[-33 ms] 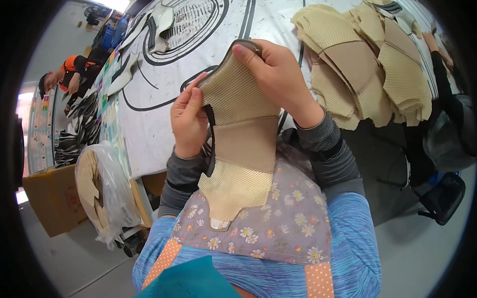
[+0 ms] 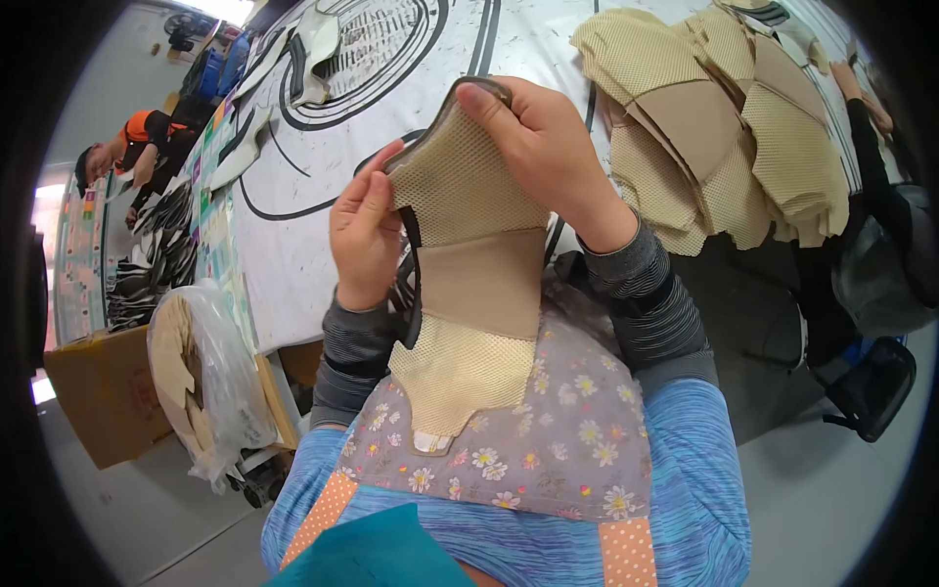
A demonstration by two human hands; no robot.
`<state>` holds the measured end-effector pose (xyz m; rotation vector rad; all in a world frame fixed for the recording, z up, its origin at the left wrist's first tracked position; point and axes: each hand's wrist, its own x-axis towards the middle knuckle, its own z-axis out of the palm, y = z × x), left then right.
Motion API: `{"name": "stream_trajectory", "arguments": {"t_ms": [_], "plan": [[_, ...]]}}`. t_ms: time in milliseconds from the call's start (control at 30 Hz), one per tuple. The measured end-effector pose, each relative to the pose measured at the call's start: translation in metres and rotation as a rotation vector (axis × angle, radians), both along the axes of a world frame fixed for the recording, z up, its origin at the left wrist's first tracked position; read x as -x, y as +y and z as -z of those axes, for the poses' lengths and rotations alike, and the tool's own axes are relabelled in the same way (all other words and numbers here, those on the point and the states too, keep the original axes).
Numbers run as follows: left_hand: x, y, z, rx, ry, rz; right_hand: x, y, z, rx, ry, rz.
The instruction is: Aligning and pressing shoe lining material onto a template.
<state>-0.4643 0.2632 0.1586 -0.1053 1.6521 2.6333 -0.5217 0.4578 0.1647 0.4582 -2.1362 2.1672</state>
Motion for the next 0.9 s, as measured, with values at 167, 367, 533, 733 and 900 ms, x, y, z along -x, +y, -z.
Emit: {"name": "stream_trajectory", "arguments": {"t_ms": [167,367,533,733,900], "plan": [[0.018,-0.006,-0.018,0.659,0.309,0.092,-0.008,-0.016,-0.010,0.080,0.099,-0.084],[0.014,-0.002,-0.019,0.768,0.218,0.176,-0.007,-0.006,-0.003,-0.100,0.178,-0.131],[0.012,-0.005,-0.003,0.466,0.109,0.105,-0.001,0.009,0.010,-0.079,-0.029,-0.185],[-0.001,-0.001,0.014,0.181,0.101,0.046,-0.019,0.011,0.022,-0.043,-0.077,-0.270],[-0.010,0.017,0.021,0.122,0.053,-0.014,-0.020,0.001,0.020,-0.027,-0.087,-0.185]]}}
